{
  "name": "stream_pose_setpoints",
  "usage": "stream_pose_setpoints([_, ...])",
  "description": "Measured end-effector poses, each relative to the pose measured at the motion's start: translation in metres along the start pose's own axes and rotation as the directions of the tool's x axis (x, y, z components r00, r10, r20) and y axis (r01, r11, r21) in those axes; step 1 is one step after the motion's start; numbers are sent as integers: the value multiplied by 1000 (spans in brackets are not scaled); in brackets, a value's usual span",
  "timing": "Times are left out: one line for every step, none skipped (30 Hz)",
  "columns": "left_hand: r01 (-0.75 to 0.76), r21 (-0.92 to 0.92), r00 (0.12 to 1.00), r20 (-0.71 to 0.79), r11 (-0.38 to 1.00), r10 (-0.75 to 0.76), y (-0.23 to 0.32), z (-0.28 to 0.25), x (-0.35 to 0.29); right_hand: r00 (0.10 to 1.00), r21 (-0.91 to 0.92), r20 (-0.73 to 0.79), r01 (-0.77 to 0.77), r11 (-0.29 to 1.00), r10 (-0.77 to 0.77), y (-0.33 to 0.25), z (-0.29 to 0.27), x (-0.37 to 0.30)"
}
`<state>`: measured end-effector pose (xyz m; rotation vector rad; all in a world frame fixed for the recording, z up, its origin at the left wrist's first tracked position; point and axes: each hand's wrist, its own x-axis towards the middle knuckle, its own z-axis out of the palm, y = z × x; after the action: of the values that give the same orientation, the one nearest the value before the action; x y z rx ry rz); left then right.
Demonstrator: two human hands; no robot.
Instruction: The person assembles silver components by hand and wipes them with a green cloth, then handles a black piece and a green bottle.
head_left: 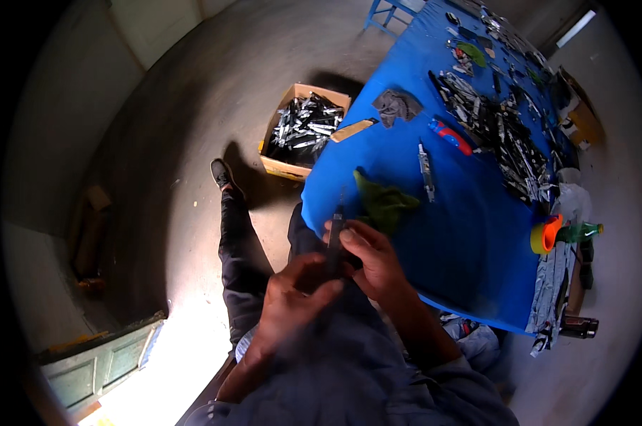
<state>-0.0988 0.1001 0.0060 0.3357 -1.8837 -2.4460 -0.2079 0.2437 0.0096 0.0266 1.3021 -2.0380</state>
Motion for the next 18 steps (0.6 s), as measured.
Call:
stream_pose_setpoints([20,76,1000,-14,997,-19,1,6,2,1000,-35,8,21,999,-21,3,-5,0])
stream_pose_setpoints([41,154,999,-29,987,-37,4,11,4,999,-68,16,43,997,-42,4,-8,0])
stream_pose_setpoints([61,231,998,-46,971,-52,6,15,6,999,-82,8,50,995,-49,2,-10,-2])
stream_pose_setpoints([63,278,998,-27,959,-58,7,17,8,998,-97,0,56,994,-56,-2,-13,-4])
stream_pose_setpoints([64,328,998,-11,943,-64,8,17,10,998,-109,-5,63,992,-64,-4,-16,-5])
stream_pose_setpoints([64,376,998,4,924,-70,9,18,12,998,-90,5,61,994,-61,-5,-22,-7])
stream_pose_setpoints([96,306,994,25,947,-109,8,19,13,998,-71,16,59,996,-58,-8,-29,-9])
stream_pose_setpoints([133,236,988,48,963,-148,7,18,14,998,-50,28,55,997,-54,-10,-34,-10])
stream_pose_setpoints([173,166,980,72,971,-187,8,19,16,999,18,-2,45,999,-45,-15,-37,-11])
stream_pose_setpoints([193,104,978,55,976,-199,9,21,17,999,87,-31,35,996,-33,-22,-38,-14])
stream_pose_setpoints([210,41,976,43,977,-211,11,25,20,998,156,-60,31,987,-22,-27,-42,-16])
stream_pose_setpoints([226,-21,974,31,974,-225,13,28,23,998,210,-46,60,976,-52,-30,-49,-15])
stream_pose_setpoints([234,-35,971,50,972,-232,17,32,28,996,263,-32,87,961,-82,-31,-58,-13])
stream_pose_setpoints([245,-49,968,68,968,-241,21,35,33,994,317,-21,112,942,-112,-32,-66,-12])
stream_pose_setpoints([256,-62,964,86,965,-250,25,40,38,990,296,-21,138,945,-138,-33,-73,-11])
stream_pose_setpoints([270,-84,961,91,959,-262,27,46,43,986,274,-21,163,948,-164,-34,-79,-10])
stream_pose_setpoints([286,-107,956,98,952,-276,28,51,48,982,255,-18,187,949,-189,-38,-83,-8])
stream_pose_setpoints([302,-131,951,106,944,-290,28,54,53,977,188,-27,213,959,-212,-43,-86,-9])
